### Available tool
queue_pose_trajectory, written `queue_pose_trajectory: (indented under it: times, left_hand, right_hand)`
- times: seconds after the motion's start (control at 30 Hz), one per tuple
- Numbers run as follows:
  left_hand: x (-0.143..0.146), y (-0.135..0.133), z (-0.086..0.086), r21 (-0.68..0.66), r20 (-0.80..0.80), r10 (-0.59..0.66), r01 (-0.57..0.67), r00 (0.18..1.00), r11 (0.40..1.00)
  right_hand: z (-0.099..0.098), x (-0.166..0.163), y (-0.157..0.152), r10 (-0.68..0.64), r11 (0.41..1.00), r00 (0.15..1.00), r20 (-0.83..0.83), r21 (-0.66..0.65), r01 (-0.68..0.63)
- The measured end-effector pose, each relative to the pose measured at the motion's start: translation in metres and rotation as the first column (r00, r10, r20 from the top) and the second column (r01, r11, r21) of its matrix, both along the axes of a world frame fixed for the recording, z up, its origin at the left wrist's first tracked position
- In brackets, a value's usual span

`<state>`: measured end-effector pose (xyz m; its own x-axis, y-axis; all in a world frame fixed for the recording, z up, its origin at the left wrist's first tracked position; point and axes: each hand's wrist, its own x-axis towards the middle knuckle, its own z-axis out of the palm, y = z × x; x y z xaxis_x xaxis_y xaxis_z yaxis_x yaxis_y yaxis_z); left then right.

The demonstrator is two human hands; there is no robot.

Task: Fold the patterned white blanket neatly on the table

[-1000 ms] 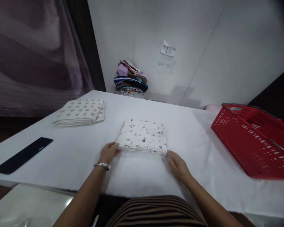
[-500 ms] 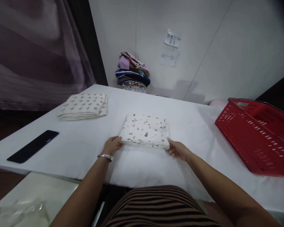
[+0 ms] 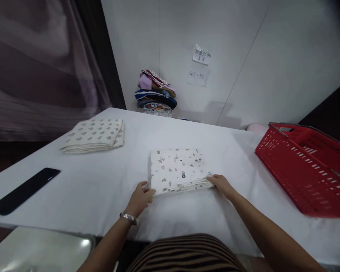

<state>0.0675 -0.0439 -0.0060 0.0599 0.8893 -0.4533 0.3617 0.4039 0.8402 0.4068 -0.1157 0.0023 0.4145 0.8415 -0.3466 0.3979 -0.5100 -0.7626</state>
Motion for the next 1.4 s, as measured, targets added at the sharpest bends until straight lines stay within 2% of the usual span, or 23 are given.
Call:
queue_pose_trajectory:
  times: [0.1,0.2,0.23,0.3,0.37,0.43,0.5,0.57,0.67,0.83,0.9,0.93,1.0,1.07,1.1,1.17,1.27,1.4]
  left_hand:
    - [-0.002,-0.006,0.000,0.097,-0.103,-0.038,0.048,0.994,0.994]
    - [-0.004,-0.007,0.000,0.153,-0.144,-0.044,0.066,0.989,0.986]
    - [-0.004,-0.007,0.000,0.160,-0.149,-0.041,0.065,0.988,0.985]
    - [-0.004,-0.007,0.000,0.165,-0.148,-0.037,0.062,0.988,0.984]
    - [-0.003,-0.007,0.000,0.165,-0.145,-0.043,0.067,0.988,0.984]
    - [-0.002,-0.008,0.001,0.163,-0.152,-0.050,0.074,0.987,0.984]
    - [-0.002,-0.009,0.002,0.162,-0.155,-0.047,0.072,0.987,0.984]
    - [-0.002,-0.011,0.003,0.165,-0.145,-0.032,0.056,0.989,0.985]
    - [-0.004,-0.015,0.002,0.192,-0.142,-0.010,0.038,0.990,0.981]
    - [-0.005,-0.017,0.009,0.227,-0.295,-0.072,0.143,0.953,0.963]
    - [0.003,-0.016,0.019,0.329,-0.425,-0.088,0.244,0.901,0.912]
    - [0.010,-0.015,0.025,0.410,-0.492,-0.076,0.308,0.867,0.859]
    - [0.029,-0.012,0.035,0.564,-0.580,-0.050,0.445,0.813,0.696]
    - [0.051,-0.006,0.038,0.607,-0.640,-0.067,0.557,0.766,0.566]
    - [0.060,-0.002,0.035,0.593,-0.675,-0.087,0.609,0.733,0.528]
    - [0.071,0.006,0.024,0.536,-0.737,-0.109,0.674,0.667,0.508]
    - [0.072,0.017,0.001,0.432,-0.787,-0.156,0.714,0.597,0.552]
    - [0.064,0.021,-0.012,0.388,-0.809,-0.166,0.725,0.563,0.569]
  right_hand:
    - [-0.005,0.006,-0.005,0.088,0.996,0.980,0.177,-0.047,-0.081]
    - [-0.001,0.009,-0.004,0.187,0.981,0.910,0.370,-0.123,-0.151]
    - [0.003,0.008,-0.002,0.192,0.981,0.865,0.463,-0.099,-0.165]
    - [0.013,-0.001,0.003,0.163,0.970,0.758,0.631,0.037,-0.239]
    - [0.020,-0.021,0.009,0.152,0.898,0.697,0.701,0.197,-0.394]
    - [0.020,-0.046,0.015,0.238,0.784,0.663,0.710,0.262,-0.563]
    - [0.011,-0.071,0.016,0.374,0.670,0.555,0.743,0.198,-0.716]
    - [-0.004,-0.088,0.013,0.458,0.593,0.439,0.773,0.102,-0.799]
    - [-0.024,-0.096,0.007,0.466,0.564,0.360,0.808,0.042,-0.825]
    - [-0.030,-0.093,0.005,0.440,0.571,0.349,0.827,0.043,-0.820]
    - [-0.029,-0.094,0.006,0.436,0.574,0.353,0.828,0.047,-0.817]
    - [-0.028,-0.095,0.006,0.436,0.576,0.355,0.827,0.046,-0.816]
    - [-0.028,-0.096,0.007,0.436,0.580,0.358,0.826,0.046,-0.813]
    - [-0.029,-0.096,0.007,0.432,0.581,0.359,0.827,0.049,-0.813]
    - [-0.029,-0.096,0.007,0.429,0.580,0.359,0.829,0.052,-0.813]
    - [-0.030,-0.095,0.007,0.426,0.575,0.356,0.832,0.055,-0.816]
    - [-0.029,-0.097,0.004,0.444,0.580,0.360,0.820,0.043,-0.814]
    - [-0.014,-0.099,0.008,0.533,0.602,0.426,0.731,0.026,-0.798]
